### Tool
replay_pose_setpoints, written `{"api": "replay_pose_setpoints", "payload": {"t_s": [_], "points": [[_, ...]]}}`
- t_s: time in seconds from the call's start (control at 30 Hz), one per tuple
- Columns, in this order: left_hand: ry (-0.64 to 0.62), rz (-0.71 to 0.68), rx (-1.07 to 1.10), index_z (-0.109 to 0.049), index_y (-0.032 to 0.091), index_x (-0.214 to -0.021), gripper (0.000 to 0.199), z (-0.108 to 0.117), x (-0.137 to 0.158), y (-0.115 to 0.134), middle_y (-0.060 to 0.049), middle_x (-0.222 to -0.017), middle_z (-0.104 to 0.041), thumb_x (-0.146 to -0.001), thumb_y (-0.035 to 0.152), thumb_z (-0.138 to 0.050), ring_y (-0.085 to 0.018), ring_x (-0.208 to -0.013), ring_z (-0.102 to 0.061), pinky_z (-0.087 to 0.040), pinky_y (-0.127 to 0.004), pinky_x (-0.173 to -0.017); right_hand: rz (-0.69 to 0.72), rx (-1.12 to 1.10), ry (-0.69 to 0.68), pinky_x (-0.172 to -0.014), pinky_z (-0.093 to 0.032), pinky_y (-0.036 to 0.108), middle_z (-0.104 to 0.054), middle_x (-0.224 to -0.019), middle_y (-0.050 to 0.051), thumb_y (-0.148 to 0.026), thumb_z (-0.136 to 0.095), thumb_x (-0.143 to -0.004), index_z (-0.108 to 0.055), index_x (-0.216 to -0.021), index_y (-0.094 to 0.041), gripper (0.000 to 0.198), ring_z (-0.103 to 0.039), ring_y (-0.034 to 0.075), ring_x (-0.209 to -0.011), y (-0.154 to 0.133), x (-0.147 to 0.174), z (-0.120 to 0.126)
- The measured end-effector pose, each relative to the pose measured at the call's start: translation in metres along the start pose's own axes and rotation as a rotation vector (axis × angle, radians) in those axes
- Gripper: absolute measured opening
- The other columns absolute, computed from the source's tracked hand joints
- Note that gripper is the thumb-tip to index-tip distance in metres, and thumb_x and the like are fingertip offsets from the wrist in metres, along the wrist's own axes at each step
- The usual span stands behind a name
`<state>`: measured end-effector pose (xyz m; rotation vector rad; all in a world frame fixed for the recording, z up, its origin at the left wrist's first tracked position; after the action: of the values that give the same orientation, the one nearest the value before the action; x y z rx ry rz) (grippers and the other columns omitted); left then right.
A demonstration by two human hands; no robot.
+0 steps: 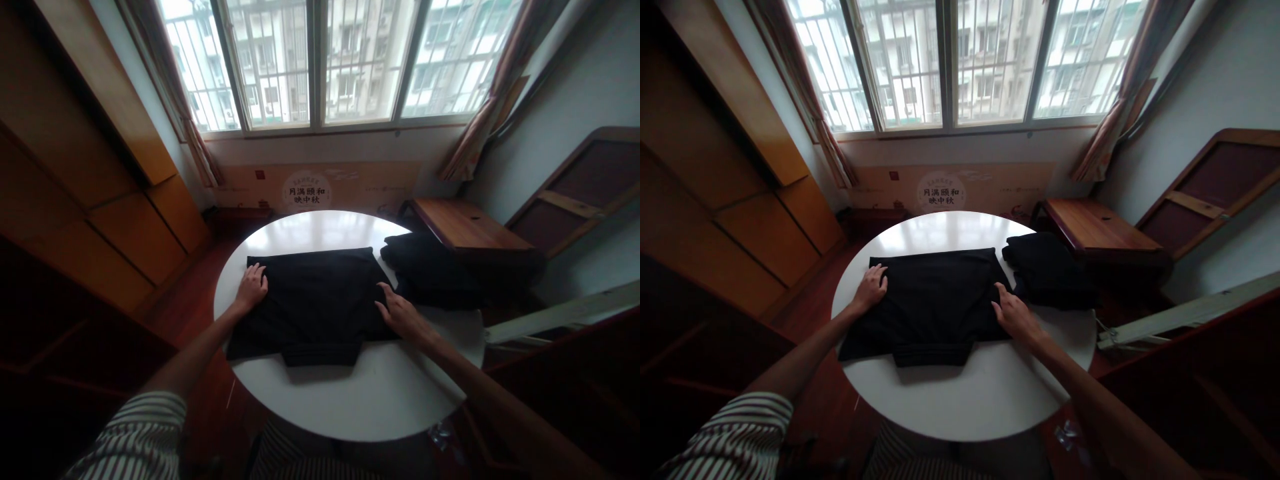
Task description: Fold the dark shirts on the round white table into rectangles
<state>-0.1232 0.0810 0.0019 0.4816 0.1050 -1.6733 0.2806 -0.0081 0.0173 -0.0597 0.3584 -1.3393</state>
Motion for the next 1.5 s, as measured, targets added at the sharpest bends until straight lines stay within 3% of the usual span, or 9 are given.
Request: {"api": "replay_pose_setpoints", "payload": {"t_s": [0.3, 0.43, 0.57, 0.67, 0.87, 1.03, 1.17, 1.37, 1.5], "points": [[-0.037, 0.031, -0.073, -0.057, 0.005, -0.133, 0.045, 0.012, -0.001, 0.013, -0.021, -0.145, -0.050, -0.093, 0.021, -0.042, -0.036, -0.137, -0.042, -0.032, -0.055, -0.113, -0.086, 0.165, -0.033, -0.080, -0.050, 0.037, -0.069, -0.110, 0.021, -0.021, -0.048, -0.095, -0.056, -0.130, -0.009, 0.038, -0.067, 0.032, -0.099, -0.003, -0.007, 0.040], [-0.156, -0.244, 0.015, -0.053, 0.013, -0.139, 0.045, 0.011, 0.005, 0.083, -0.015, -0.149, -0.048, -0.098, 0.028, -0.041, -0.033, -0.141, -0.038, -0.029, -0.055, -0.115, 0.125, 0.061, 0.043, -0.095, -0.048, 0.036, -0.067, -0.118, 0.019, -0.023, -0.041, -0.098, -0.061, -0.127, -0.009, 0.038, -0.063, 0.028, -0.110, -0.070, -0.031, 0.036], [-0.365, -0.509, 0.108, -0.040, 0.027, -0.150, 0.052, -0.008, 0.034, 0.148, -0.007, -0.159, -0.033, -0.101, 0.046, -0.038, -0.030, -0.148, -0.027, -0.023, -0.056, -0.117, 0.291, -0.056, -0.187, -0.115, -0.031, 0.049, -0.045, -0.153, 0.010, -0.040, -0.038, -0.101, -0.046, -0.147, -0.021, 0.051, -0.038, 0.030, -0.141, -0.115, -0.061, -0.022], [-0.429, -0.558, 0.102, -0.027, 0.031, -0.155, 0.057, -0.014, 0.059, 0.156, -0.005, -0.163, -0.022, -0.102, 0.050, -0.033, -0.028, -0.150, -0.020, -0.015, -0.057, -0.120, 0.113, 0.025, -0.273, -0.117, -0.017, 0.059, -0.025, -0.163, 0.006, -0.056, -0.033, -0.100, -0.035, -0.154, -0.028, 0.061, -0.018, 0.033, -0.150, -0.080, -0.086, -0.052], [-0.489, -0.618, 0.126, -0.021, 0.035, -0.156, 0.057, 0.005, 0.090, 0.139, -0.004, -0.164, -0.021, -0.103, 0.053, -0.030, -0.027, -0.151, -0.018, -0.016, -0.056, -0.119, -0.235, 0.079, -0.248, -0.118, -0.014, 0.058, -0.014, -0.165, 0.011, -0.056, -0.021, -0.101, -0.023, -0.158, -0.023, 0.065, -0.013, 0.026, -0.151, 0.010, -0.117, -0.044], [-0.425, -0.656, 0.221, -0.047, 0.025, -0.145, 0.048, 0.029, 0.073, 0.180, -0.009, -0.153, -0.044, -0.105, 0.044, -0.029, -0.024, -0.141, -0.040, -0.024, -0.050, -0.119, -0.215, 0.139, -0.133, -0.116, -0.011, 0.062, -0.026, -0.159, 0.024, -0.039, -0.025, -0.102, -0.033, -0.152, -0.005, 0.061, -0.020, 0.033, -0.149, -0.016, -0.135, -0.031], [-0.459, -0.801, 0.316, -0.047, 0.017, -0.145, 0.054, 0.021, 0.064, 0.253, -0.014, -0.149, -0.048, -0.102, 0.048, -0.037, -0.026, -0.140, -0.042, -0.026, -0.050, -0.118, 0.002, 0.065, -0.142, -0.118, -0.013, 0.057, -0.034, -0.159, 0.014, -0.037, -0.026, -0.103, -0.035, -0.152, -0.016, 0.055, -0.026, 0.029, -0.147, -0.054, -0.148, -0.045], [-0.696, -1.073, 0.473, -0.046, 0.027, -0.146, 0.047, -0.006, 0.107, 0.331, -0.005, -0.158, -0.035, -0.099, 0.033, -0.042, -0.028, -0.149, -0.024, -0.013, -0.064, -0.117, -0.113, 0.057, -0.294, -0.116, -0.012, 0.062, -0.020, -0.164, 0.009, -0.057, -0.026, -0.100, -0.030, -0.156, -0.027, 0.063, -0.016, 0.036, -0.149, -0.019, -0.165, -0.062], [-0.904, -1.092, 0.768, -0.060, 0.029, -0.135, 0.039, 0.026, 0.134, 0.333, -0.002, -0.142, -0.057, -0.098, 0.027, -0.046, -0.022, -0.137, -0.048, -0.029, -0.045, -0.117, -0.168, 0.061, -0.341, -0.113, -0.012, 0.067, -0.019, -0.164, 0.014, -0.061, -0.023, -0.100, -0.028, -0.156, -0.024, 0.068, -0.017, 0.038, -0.149, -0.012, -0.177, -0.064]]}}
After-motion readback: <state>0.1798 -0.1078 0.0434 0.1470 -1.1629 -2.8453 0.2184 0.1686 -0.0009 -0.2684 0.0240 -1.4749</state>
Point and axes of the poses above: each hand's wrist, its own x-axis away from the middle knuckle, its own z-axis out of the back of the hand, y = z × x, the point moved 9 cm from there along -x, towards the middle knuckle
